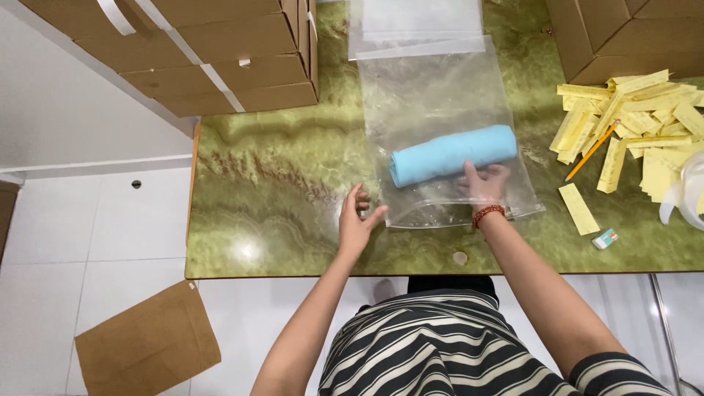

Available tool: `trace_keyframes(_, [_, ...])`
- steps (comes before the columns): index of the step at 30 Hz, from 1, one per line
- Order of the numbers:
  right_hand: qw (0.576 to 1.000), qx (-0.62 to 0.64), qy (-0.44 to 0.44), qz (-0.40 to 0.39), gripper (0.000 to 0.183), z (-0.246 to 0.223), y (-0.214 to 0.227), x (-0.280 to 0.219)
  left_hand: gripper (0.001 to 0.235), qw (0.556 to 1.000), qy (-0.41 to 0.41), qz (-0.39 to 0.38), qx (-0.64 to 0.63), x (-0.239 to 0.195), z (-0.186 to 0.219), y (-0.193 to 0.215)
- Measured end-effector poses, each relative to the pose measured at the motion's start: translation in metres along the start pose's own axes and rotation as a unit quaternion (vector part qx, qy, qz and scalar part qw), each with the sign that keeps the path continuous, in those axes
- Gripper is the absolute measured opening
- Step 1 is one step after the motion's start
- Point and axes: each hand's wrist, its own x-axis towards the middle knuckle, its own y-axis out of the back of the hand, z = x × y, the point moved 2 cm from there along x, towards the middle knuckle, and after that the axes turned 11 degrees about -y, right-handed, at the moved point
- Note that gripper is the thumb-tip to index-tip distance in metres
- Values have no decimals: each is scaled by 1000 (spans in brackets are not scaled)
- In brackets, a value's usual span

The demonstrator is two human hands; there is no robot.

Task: The person ties a white ribbon into a bow on a cardboard box, then writes on a yellow label attached to the box using a pencil. They place the box on a stack, then wrap a rolled blue towel in a clear plastic bag and place it into another cardboard box.

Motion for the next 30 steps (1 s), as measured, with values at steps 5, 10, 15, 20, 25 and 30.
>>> trace_keyframes(5, [890,-308,332,49,64,-13,-9,-65,69,970,205,-129,-3,29,-51,-29])
trace_keyframes(10, [763,-507,400,-3,71,-10,-14,-89,56,963,213,-151,-73,40,-61,-40])
trace_keyframes(15, [746,-563,355,-6,65,-9,-31,-57,34,944,231,-122,-203,38,-56,-31])
trace_keyframes(20, [688,-679,256,-7,76,-19,-50,-27,30,924,251,-117,-264,30,-81,-30])
trace_keyframes(25, [677,-680,278,28,74,-35,-83,-23,27,927,241,-126,-257,28,-80,-33])
trace_keyframes(30, [696,-636,334,22,81,-28,-91,-14,30,930,241,-126,-249,25,-97,-43])
